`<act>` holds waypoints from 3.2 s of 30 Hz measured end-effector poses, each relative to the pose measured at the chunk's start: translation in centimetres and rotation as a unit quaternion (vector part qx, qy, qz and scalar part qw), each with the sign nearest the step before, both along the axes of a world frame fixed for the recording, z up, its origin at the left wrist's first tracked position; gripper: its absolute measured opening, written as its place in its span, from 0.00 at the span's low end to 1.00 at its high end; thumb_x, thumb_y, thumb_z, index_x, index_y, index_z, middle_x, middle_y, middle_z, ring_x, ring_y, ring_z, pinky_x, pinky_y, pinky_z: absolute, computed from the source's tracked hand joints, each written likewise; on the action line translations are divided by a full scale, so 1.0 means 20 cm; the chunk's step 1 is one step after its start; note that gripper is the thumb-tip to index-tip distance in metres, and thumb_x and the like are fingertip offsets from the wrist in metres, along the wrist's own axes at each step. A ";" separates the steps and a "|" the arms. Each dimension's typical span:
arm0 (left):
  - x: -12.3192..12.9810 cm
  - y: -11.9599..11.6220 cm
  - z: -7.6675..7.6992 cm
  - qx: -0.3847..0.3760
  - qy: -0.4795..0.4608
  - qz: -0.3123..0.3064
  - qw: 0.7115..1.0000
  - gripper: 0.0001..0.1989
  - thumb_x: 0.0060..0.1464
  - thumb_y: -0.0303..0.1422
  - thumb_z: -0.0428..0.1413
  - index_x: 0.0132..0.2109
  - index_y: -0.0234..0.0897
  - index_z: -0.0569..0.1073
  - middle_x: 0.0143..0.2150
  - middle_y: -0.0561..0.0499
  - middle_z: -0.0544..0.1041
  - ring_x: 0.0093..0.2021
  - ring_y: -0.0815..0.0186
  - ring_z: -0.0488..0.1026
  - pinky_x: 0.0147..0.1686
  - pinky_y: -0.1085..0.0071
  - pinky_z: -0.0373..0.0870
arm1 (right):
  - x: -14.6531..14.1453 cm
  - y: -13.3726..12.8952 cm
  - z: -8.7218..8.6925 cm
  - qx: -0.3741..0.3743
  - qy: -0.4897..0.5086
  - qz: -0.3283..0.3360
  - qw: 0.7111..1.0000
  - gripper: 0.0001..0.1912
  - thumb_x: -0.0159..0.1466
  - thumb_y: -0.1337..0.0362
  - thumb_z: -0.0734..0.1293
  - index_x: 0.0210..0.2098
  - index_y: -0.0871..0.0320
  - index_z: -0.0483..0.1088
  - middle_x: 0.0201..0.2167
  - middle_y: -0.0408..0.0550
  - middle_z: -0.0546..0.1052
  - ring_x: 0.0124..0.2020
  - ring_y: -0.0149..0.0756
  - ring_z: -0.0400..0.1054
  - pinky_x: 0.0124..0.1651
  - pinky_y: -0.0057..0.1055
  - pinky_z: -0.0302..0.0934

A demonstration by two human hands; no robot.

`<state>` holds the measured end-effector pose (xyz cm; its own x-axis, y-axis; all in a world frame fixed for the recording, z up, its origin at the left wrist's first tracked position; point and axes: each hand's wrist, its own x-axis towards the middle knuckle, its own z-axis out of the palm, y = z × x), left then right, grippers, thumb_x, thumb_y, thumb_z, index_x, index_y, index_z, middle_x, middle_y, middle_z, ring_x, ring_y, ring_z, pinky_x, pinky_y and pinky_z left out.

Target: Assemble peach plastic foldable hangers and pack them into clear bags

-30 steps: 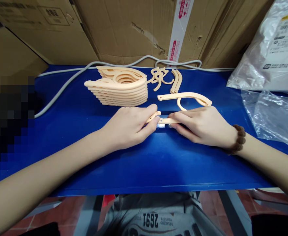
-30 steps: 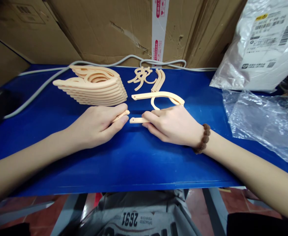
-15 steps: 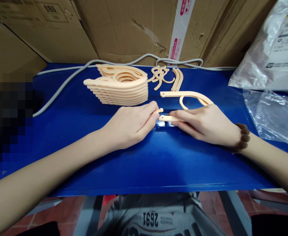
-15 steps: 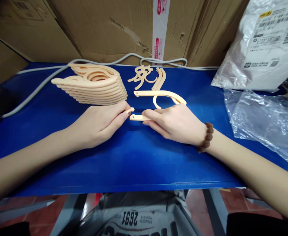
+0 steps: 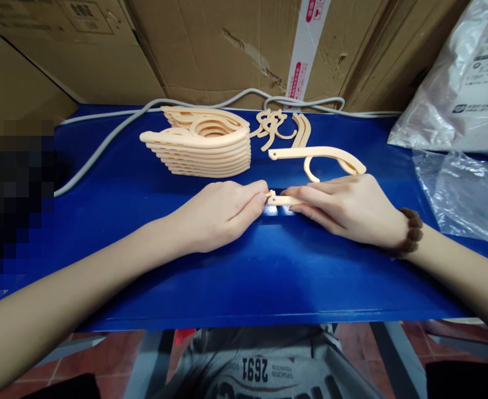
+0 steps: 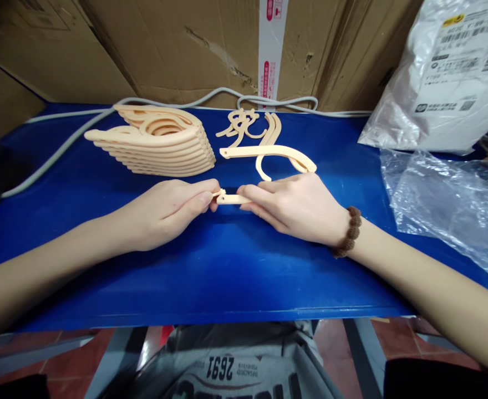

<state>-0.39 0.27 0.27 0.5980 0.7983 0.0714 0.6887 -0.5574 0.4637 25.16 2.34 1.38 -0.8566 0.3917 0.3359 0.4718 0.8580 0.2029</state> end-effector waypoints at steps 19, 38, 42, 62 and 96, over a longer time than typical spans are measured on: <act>0.04 -0.02 0.02 0.241 0.278 -0.034 0.929 0.22 0.73 0.45 0.44 0.39 0.34 0.71 0.24 0.49 0.74 0.20 0.60 0.72 0.19 0.71 0.39 | 0.01 0.01 0.00 -0.089 -0.033 -0.030 0.995 0.25 0.78 0.54 0.50 0.49 0.57 0.75 0.30 0.46 0.82 0.27 0.33 0.72 0.28 0.31 0.46; 0.03 -0.05 0.07 0.366 0.249 -0.069 0.894 0.25 0.73 0.36 0.37 0.37 0.35 0.74 0.23 0.47 0.70 0.22 0.61 0.69 0.20 0.66 0.45 | 0.01 0.04 0.03 -0.267 0.004 -0.006 0.964 0.22 0.76 0.51 0.56 0.50 0.56 0.76 0.30 0.43 0.78 0.25 0.30 0.65 0.31 0.29 0.51; 0.03 -0.04 0.06 0.376 0.232 -0.074 0.894 0.22 0.73 0.37 0.40 0.35 0.35 0.73 0.23 0.48 0.71 0.22 0.60 0.69 0.20 0.66 0.44 | 0.01 0.04 0.03 -0.250 0.001 0.006 0.968 0.21 0.76 0.53 0.56 0.51 0.56 0.76 0.32 0.44 0.80 0.26 0.31 0.67 0.32 0.29 0.52; 0.01 0.00 0.04 0.303 0.171 -0.047 0.936 0.17 0.68 0.37 0.45 0.31 0.39 0.70 0.22 0.49 0.71 0.23 0.63 0.70 0.21 0.67 0.44 | 0.00 0.02 -0.04 -0.055 -0.022 -0.012 0.998 0.22 0.78 0.55 0.52 0.51 0.56 0.75 0.30 0.44 0.82 0.27 0.32 0.73 0.27 0.31 0.47; 0.01 0.00 0.00 0.391 0.134 -0.045 0.910 0.14 0.66 0.32 0.47 0.33 0.35 0.72 0.22 0.52 0.72 0.21 0.66 0.70 0.21 0.69 0.48 | -0.01 0.00 -0.01 -0.024 -0.035 -0.055 0.998 0.24 0.78 0.55 0.52 0.49 0.58 0.77 0.27 0.47 0.81 0.24 0.34 0.70 0.28 0.33 0.47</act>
<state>-0.20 0.20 0.34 0.7379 0.5136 0.4378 0.6539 -0.7045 -0.2758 25.05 2.26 1.21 -0.8285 0.4985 0.2552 0.5494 0.8118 0.1979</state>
